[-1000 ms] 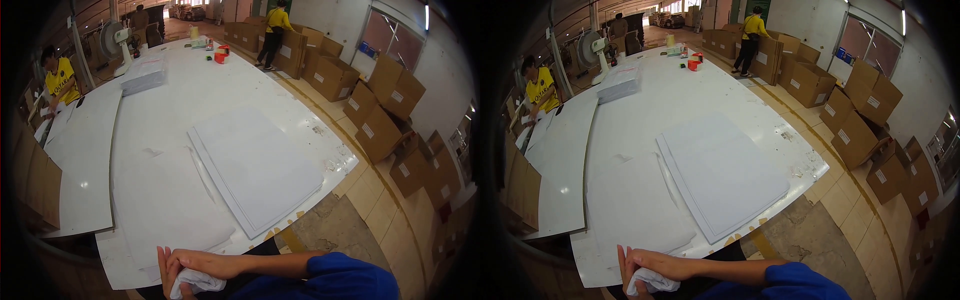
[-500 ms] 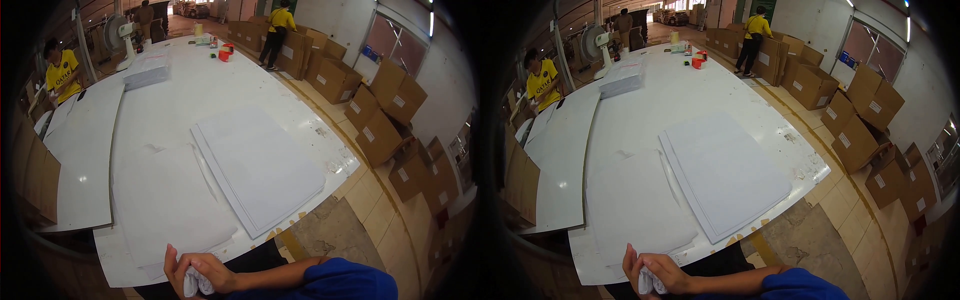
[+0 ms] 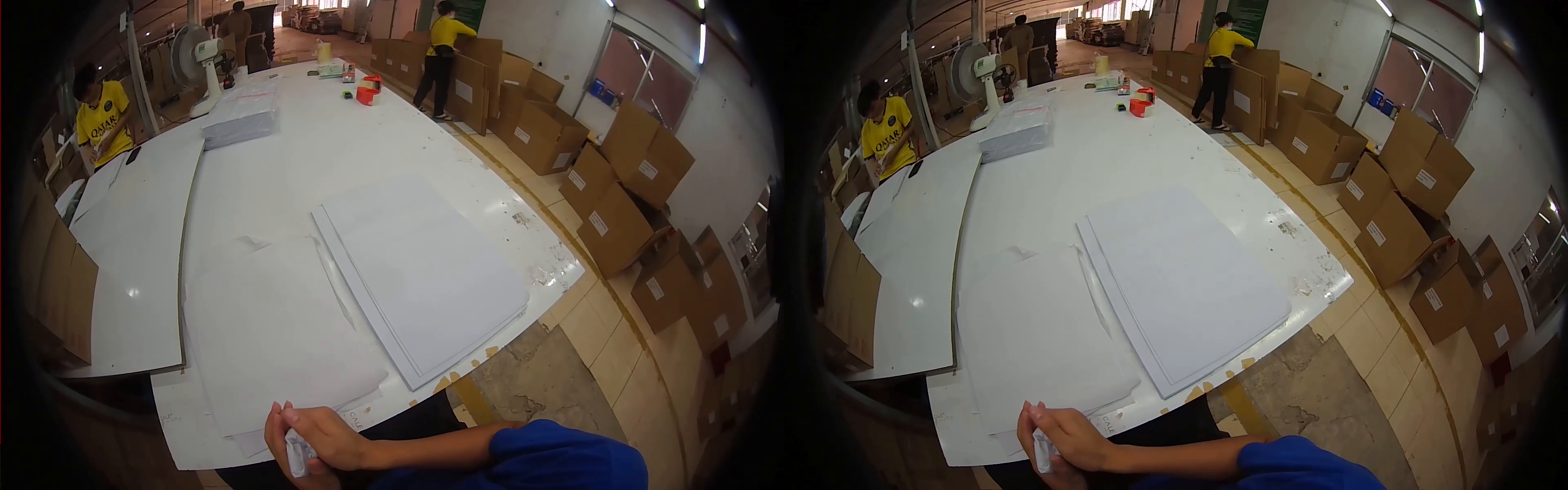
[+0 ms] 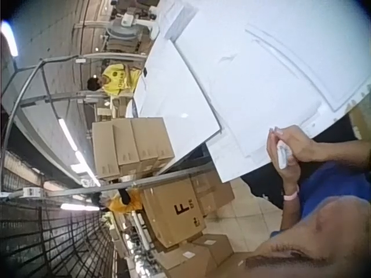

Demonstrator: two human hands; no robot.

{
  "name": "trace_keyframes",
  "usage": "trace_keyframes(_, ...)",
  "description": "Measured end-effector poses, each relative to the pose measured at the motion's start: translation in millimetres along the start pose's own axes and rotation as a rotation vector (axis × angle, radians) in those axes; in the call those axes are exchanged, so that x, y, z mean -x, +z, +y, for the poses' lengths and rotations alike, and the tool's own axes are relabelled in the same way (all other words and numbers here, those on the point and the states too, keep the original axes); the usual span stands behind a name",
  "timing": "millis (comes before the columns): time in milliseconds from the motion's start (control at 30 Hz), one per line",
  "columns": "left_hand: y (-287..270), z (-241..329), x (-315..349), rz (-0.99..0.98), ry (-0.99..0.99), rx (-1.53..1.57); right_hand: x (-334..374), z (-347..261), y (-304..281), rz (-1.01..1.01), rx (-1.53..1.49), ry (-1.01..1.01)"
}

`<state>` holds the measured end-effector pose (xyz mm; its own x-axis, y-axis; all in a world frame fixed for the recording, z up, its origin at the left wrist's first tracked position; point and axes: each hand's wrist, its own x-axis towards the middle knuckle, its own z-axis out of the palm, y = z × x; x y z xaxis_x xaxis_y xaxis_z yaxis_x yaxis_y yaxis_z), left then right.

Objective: The person is taking sheets of white paper from a stack and wrapping soft items, then placing them into a collection area.

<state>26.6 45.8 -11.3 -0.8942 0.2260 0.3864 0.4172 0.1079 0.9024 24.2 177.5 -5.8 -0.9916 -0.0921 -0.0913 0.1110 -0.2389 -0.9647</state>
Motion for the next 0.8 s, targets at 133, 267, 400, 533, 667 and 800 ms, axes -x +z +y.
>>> trace_keyframes(133,-17.4,-0.7,-6.3,-0.016,-0.004,-0.02,-1.1,-9.8,-5.2,-0.169,0.058,-0.096)
trace_keyframes(267,-24.9,-59.2,12.8,0.109,0.054,0.004,1.9,-32.5,-8.9,-0.287,0.186,-0.153)
trace_keyframes(400,-45.8,-90.0,6.0,0.053,0.294,0.1,1.9,-29.3,-20.4,-0.468,0.198,-0.283)
trace_keyframes(533,-48.1,-6.5,0.2,-0.127,-0.086,0.151,-1.6,-44.2,-32.2,-0.561,0.261,-0.15)
trace_keyframes(667,-61.4,-8.6,7.9,-0.226,-0.112,0.339,-2.8,-59.1,-27.4,-0.57,0.261,-0.151)
trace_keyframes(800,-62.2,-7.1,6.1,-0.274,-0.22,0.378,-4.3,-50.1,-30.1,-0.518,0.279,-0.155)
